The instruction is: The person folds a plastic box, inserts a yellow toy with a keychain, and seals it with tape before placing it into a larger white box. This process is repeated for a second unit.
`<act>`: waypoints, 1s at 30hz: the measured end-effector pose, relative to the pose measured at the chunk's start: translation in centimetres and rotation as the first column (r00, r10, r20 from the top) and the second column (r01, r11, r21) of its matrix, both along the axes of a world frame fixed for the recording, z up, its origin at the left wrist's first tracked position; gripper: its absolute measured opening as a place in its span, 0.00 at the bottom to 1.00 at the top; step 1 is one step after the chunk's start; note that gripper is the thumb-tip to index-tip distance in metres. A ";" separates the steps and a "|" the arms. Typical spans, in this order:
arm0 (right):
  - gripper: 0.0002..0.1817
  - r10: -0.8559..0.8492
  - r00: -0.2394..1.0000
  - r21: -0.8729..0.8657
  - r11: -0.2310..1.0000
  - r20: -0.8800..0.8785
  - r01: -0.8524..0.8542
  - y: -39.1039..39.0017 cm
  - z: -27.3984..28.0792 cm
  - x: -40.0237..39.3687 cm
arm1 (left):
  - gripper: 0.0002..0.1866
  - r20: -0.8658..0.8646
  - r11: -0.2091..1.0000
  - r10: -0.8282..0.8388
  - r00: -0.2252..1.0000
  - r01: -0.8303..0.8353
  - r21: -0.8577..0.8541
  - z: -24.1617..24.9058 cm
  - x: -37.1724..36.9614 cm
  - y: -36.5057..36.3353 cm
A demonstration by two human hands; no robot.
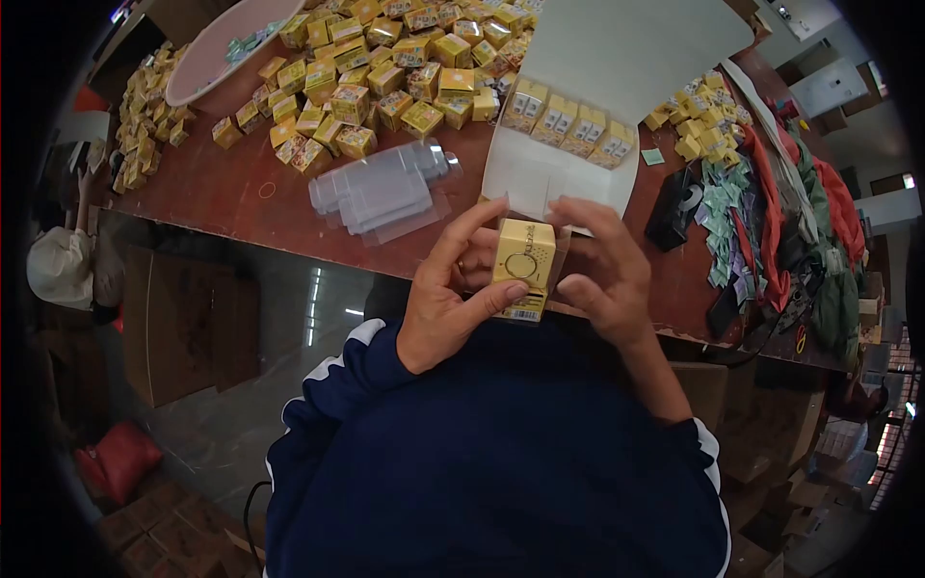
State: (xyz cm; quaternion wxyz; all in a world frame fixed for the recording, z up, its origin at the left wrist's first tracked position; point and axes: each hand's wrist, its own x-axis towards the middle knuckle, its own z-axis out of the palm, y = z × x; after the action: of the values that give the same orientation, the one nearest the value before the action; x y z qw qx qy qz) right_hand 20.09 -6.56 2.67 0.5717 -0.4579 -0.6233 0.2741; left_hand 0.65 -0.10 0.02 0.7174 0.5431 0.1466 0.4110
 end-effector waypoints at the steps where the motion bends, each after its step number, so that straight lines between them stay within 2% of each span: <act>1: 0.32 0.036 0.980 -0.084 0.995 -0.194 -0.053 -0.7 -1.1 -1.3 | 0.41 -0.007 1.000 -0.001 1.000 0.001 -0.010 -0.2 0.0 -0.3; 2: 0.31 0.035 0.947 -0.131 0.988 -0.320 -0.080 -1.4 -1.6 -2.4 | 0.39 -0.020 0.999 -0.031 0.999 0.030 -0.042 -0.4 -0.1 -0.7; 3: 0.31 0.024 0.944 -0.144 0.987 -0.330 -0.076 -1.8 -2.3 -2.6 | 0.37 -0.033 0.995 -0.063 0.997 0.061 -0.076 -0.7 -0.1 -1.1; 5: 0.27 -0.050 0.976 -0.173 0.985 -0.213 0.013 -2.8 -4.1 -2.9 | 0.35 -0.069 0.990 -0.101 0.993 0.093 -0.104 -1.7 -0.7 -1.7; 6: 0.27 -0.058 0.973 -0.190 0.982 -0.223 0.015 -3.3 -5.0 -2.8 | 0.32 -0.095 0.986 -0.129 0.987 0.117 -0.118 -2.3 -1.1 -2.0; 7: 0.24 -0.018 0.992 -0.181 0.983 -0.121 -0.004 -3.8 -5.9 -2.5 | 0.32 -0.104 0.984 -0.132 0.986 0.118 -0.136 -2.8 -1.6 -2.3; 8: 0.21 0.023 1.000 -0.175 0.984 -0.020 -0.026 -4.2 -6.5 -2.5 | 0.28 -0.128 0.968 -0.187 0.974 0.160 -0.195 -3.4 -2.2 -2.5; 9: 0.21 0.020 0.999 -0.192 0.981 -0.034 -0.027 -4.5 -6.6 -2.8 | 0.23 -0.149 0.947 -0.242 0.959 0.200 -0.253 -3.6 -2.5 -2.7; 10: 0.18 -0.013 0.999 -0.190 0.982 -0.029 0.007 -4.7 -6.3 -3.2 | 0.23 -0.156 0.942 -0.247 0.957 0.199 -0.271 -3.6 -2.7 -2.9; 12: 0.15 -0.046 0.999 -0.197 0.980 -0.029 0.039 -4.9 -6.2 -3.5 | 0.16 -0.281 0.996 -0.088 0.956 0.088 -0.015 -3.3 -2.9 -2.9; 14: 0.13 -0.059 0.996 -0.060 0.996 0.068 0.063 -4.5 -6.2 -3.5 | 0.13 -0.255 0.995 -0.096 0.962 0.091 -0.032 -3.4 -2.7 -2.8; 17: 0.13 -0.083 0.987 -0.013 0.996 0.137 0.086 -4.3 -6.0 -3.2 | 0.10 -0.167 0.994 -0.103 0.981 0.098 -0.038 -3.8 -2.2 -2.5; 19: 0.13 -0.088 0.988 0.024 0.996 0.128 0.085 -4.2 -6.0 -3.2 | 0.09 -0.111 0.994 -0.107 0.988 0.103 -0.041 -4.0 -2.0 -2.1; 21: 0.14 -0.091 0.989 0.056 0.995 0.119 0.084 -4.1 -6.3 -3.2 | 0.08 -0.087 0.973 -0.170 0.982 0.153 -0.171 -4.0 -1.7 -1.7; 22: 0.15 -0.089 0.994 0.108 0.991 0.058 0.082 -3.8 -7.0 -3.3 | 0.08 -0.088 0.973 -0.171 0.981 0.154 -0.173 -3.8 -1.7 -1.7; 23: 0.16 -0.085 0.996 0.160 0.984 -0.003 0.084 -3.7 -7.3 -3.4 | 0.08 -0.127 0.982 -0.140 0.982 0.122 -0.146 -3.5 -1.6 -1.8; 25: 0.17 -0.084 0.996 0.159 0.984 0.015 0.081 -3.8 -7.2 -3.2 | 0.08 -0.164 0.989 -0.110 0.980 0.092 -0.116 -3.4 -1.5 -1.9; 27: 0.17 -0.079 0.996 0.159 0.985 0.032 0.073 -3.8 -7.4 -3.3 | 0.10 -0.224 0.993 -0.014 0.975 0.040 0.111 -3.3 -1.6 -2.0; 30: 0.17 -0.070 0.996 0.169 0.983 -0.048 0.077 -3.9 -7.6 -3.5 | 0.10 -0.175 0.999 0.007 0.985 -0.002 0.033 -3.5 -1.5 -2.2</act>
State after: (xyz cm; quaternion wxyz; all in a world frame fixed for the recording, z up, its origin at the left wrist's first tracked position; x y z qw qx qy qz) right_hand 16.61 -10.42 -4.95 0.6312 -0.4242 -0.6151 0.2079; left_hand -0.87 -2.33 -3.48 0.6918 0.5885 0.2035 0.3656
